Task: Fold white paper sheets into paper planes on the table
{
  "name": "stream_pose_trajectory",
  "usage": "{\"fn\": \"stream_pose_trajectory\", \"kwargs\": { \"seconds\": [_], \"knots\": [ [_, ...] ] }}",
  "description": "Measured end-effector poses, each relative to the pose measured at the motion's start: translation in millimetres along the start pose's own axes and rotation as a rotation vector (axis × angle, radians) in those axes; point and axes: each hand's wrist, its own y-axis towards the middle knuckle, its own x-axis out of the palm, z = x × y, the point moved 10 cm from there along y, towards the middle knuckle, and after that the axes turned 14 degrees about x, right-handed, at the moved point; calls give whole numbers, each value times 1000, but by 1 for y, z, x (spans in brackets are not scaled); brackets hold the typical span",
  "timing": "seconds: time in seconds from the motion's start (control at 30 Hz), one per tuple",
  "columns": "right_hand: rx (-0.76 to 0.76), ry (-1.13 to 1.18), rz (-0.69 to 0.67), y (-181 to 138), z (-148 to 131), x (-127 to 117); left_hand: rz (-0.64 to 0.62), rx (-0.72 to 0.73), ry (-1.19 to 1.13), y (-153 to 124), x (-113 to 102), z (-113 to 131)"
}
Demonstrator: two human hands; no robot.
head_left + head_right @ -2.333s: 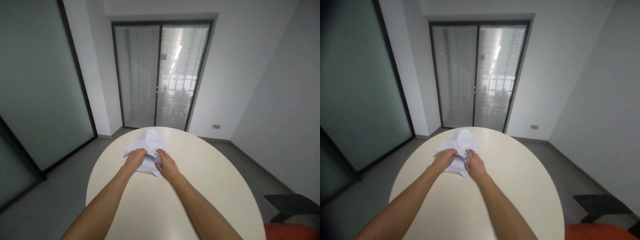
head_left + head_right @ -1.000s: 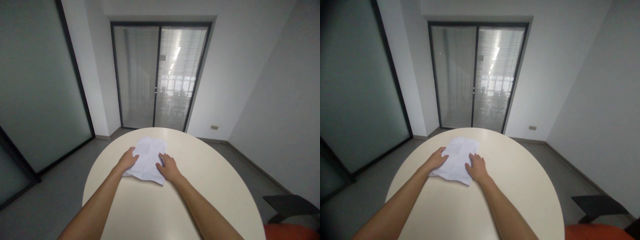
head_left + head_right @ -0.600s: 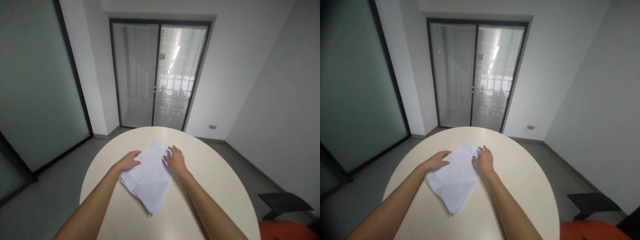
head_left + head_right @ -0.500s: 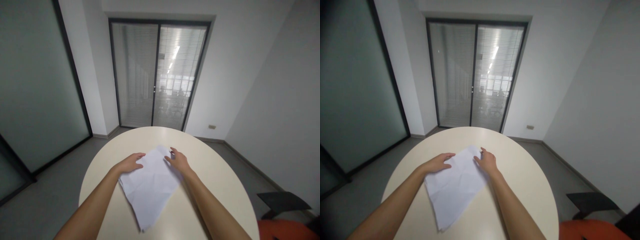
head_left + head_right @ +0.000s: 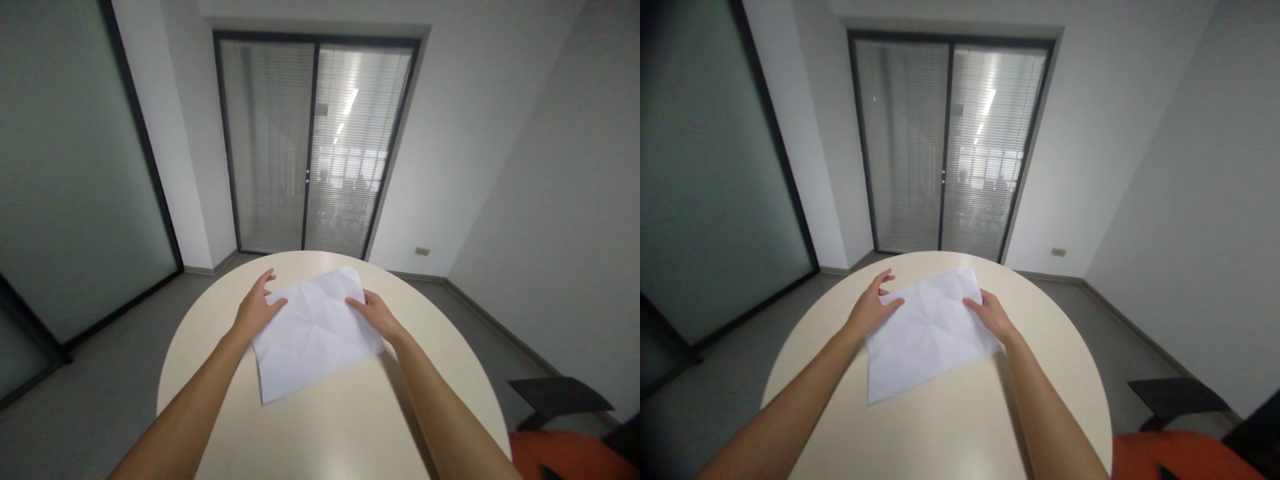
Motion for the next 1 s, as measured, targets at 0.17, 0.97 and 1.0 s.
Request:
{"fn": "stream_pose_trajectory", "kwargs": {
  "seconds": [0.17,0.97,1.0],
  "knots": [
    [-172,212,175,-3,-17,-19,333,-207,-266,-4,-16,-30],
    [-237,274,398,-8,-14,-27,272,-50,-166,5,-16,-9],
    [-250,257,400,-9,-15,-29,281,-29,-147,5,-19,-5]
  ]
}}
